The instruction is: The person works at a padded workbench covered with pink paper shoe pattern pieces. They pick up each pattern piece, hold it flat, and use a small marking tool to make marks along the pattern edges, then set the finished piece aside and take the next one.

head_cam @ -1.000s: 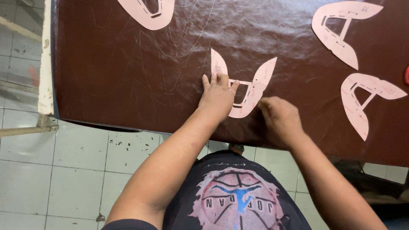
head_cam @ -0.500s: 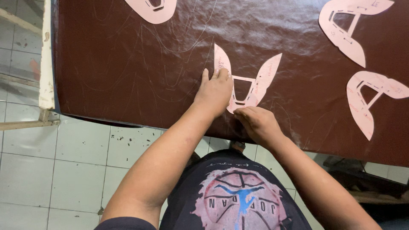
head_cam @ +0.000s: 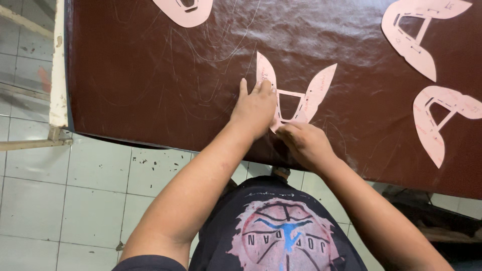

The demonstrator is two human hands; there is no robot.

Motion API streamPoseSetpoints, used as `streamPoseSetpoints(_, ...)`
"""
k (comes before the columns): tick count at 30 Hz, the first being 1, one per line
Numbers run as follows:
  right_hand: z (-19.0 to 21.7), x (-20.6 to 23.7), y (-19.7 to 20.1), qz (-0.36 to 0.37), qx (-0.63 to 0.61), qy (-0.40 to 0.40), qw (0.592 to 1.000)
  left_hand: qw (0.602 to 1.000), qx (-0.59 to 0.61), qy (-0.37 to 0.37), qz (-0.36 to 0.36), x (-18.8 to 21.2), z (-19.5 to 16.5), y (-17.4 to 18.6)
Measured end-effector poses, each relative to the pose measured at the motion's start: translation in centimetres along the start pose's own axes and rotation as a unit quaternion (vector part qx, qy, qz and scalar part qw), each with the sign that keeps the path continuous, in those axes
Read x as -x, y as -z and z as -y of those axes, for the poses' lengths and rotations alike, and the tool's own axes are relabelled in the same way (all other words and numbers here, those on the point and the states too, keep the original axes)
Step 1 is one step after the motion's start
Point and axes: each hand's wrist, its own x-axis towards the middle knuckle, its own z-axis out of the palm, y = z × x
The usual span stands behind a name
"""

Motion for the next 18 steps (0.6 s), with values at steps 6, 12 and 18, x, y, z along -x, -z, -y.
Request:
streamPoseSetpoints(6, -2.9, 2.0, 3.1, -0.032, 0.017, -0.055, 0.998, 0.994, -0.079, 0.020, 0.069, -0.3, -1.8, 1.1)
streamPoseSetpoints(12, -4.3, -0.2, 7.2, -0.196, -0.010, -0.049, 0.979, 0.969, -0.209, -0.009, 0.133, -2.2, -4.7, -2.4)
streamPoseSetpoints(18, -1.1, -4.5, 8.8, -0.106, -0.143, -0.052, 0.983, 0.907, 0.209, 0.364, 0.041, -7.3, -9.4, -7.0)
